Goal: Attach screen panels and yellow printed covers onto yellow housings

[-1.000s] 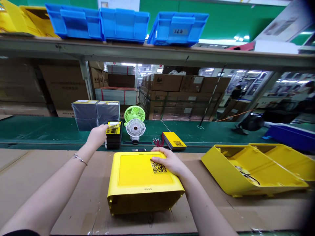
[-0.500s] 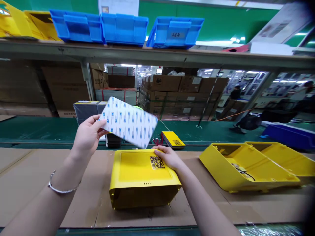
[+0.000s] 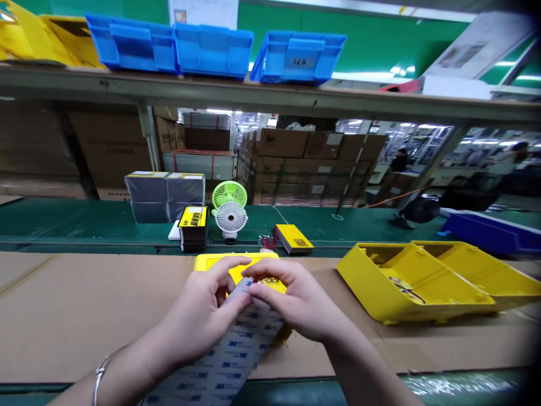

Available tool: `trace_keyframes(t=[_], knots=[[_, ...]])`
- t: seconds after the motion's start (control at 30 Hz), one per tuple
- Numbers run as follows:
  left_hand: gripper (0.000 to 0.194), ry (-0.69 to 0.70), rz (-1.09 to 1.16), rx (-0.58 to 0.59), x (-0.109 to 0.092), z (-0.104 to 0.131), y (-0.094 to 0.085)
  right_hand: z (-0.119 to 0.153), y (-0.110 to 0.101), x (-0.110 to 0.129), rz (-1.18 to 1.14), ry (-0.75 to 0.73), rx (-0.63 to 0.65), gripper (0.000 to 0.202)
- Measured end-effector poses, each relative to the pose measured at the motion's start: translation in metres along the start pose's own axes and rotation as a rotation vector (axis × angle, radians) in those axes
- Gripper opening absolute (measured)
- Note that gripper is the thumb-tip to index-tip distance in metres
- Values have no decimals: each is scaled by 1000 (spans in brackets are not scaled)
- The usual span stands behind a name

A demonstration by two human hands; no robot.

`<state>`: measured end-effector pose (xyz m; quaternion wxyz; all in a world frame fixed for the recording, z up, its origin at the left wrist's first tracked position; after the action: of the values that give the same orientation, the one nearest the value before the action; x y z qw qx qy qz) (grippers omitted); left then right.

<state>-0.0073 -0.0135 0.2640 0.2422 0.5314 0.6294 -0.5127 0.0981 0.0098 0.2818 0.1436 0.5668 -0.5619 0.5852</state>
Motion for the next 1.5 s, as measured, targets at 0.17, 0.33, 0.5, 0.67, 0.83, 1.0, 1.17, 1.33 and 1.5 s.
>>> trace_keyframes(t=[0.17,0.33,0.5,0.67,0.83,1.0,1.17,1.33,1.5], knots=[[38,-123,374,-52,14,8,14,11,-6,12,-185,-23,-75,6],[40,-326,1209,234,11,28,77,27,-38,21,-172,-173,-415,6],[58,-585,1489,352,15,50,109,46,-41,37,96,-373,-689,19],[63,-582,1579,258,22,44,105,55,-28,51,306,-532,-711,30],[69,-483,1636,301,21,40,101,60,-31,53,194,-541,-662,29],[72,-411,1661,309,13,36,91,67,-37,59,134,-568,-667,26],[69,-427,1589,306,14,38,92,52,-27,57,277,-478,-558,20],[65,-504,1421,197,34,49,95,37,-18,55,483,-360,-487,14],[62,-481,1255,100,35,48,85,35,-19,53,491,-282,-472,14]])
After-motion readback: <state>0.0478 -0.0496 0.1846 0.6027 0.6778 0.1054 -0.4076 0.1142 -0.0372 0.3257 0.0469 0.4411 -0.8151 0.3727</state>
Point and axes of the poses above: each hand's wrist, its own z-axis away from the middle knuckle, its own y-axis out of the palm, x = y × z, the point moved 10 cm from there along -z, towards the middle knuckle, and after that the axes turned 5 degrees about y, right-handed, at the moved point
